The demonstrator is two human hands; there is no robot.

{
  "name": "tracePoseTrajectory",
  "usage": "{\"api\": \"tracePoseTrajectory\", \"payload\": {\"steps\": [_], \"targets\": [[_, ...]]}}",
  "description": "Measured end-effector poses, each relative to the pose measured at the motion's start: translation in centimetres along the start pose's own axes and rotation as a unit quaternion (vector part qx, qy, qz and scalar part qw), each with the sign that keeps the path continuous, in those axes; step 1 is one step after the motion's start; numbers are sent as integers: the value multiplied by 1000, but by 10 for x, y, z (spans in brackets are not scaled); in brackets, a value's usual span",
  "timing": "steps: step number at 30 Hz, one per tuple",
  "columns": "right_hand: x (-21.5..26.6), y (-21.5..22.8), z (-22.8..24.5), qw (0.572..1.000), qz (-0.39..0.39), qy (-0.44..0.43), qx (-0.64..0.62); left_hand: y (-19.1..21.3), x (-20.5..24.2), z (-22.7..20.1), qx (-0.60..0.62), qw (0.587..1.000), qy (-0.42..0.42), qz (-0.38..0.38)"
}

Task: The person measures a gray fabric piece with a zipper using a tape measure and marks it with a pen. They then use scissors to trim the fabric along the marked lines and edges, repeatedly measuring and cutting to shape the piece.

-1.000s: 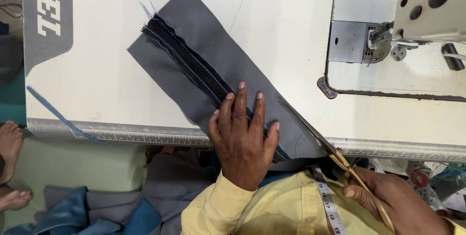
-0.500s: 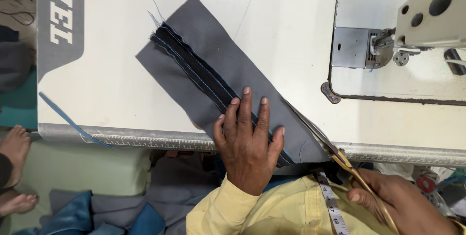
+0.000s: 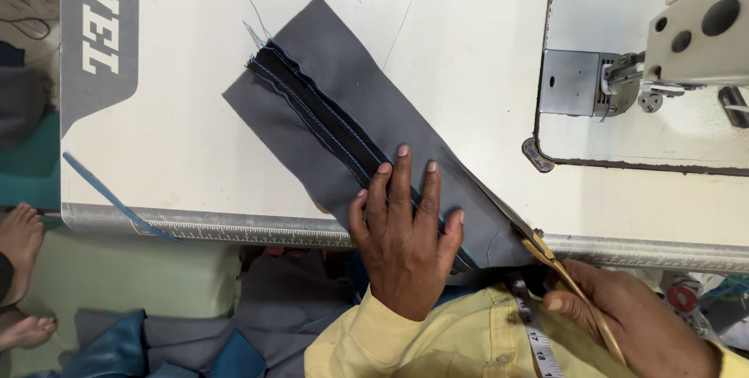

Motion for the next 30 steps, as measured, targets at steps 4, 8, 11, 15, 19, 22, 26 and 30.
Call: {"api": "tracePoseTrajectory", "payload": {"steps": [4,8,11,15,19,22,26,30], "targets": [[0,1,4,1000,9,-16,12,-1,0,1,2,1000,4,1],[-2,-2,-3,998,23,-56,28,-1,-1,1,0,1000,7,5],[-3,-6,-10,998,30,-54,26,-2,-1,1,1,1000,8,5],[-5,-10,-17,998,38,-42,12,0,-1,1,4,1000,7,5],[-12,-7,-18,996,49,-67,18,1,-3,2,6,1000,7,3],[-17,-2,-13,995,37,-73,64,0,-2,2,10,1000,7,1],[-17,8,18,1000,-12,25,10,0,-2,2,15,1000,7,-2],[-16,8,23,999,-9,-26,17,0,-2,3,23,1000,9,4]]}}
Point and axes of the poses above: each hand's wrist, its own x-axis away from the middle knuckle, its own y-axis out of the back of the hand, z = x × y, the point moved 8 cm from there along -x, towards the middle knuckle, and after that the axes turned 1 degree about -y, right-handed, at the moved point
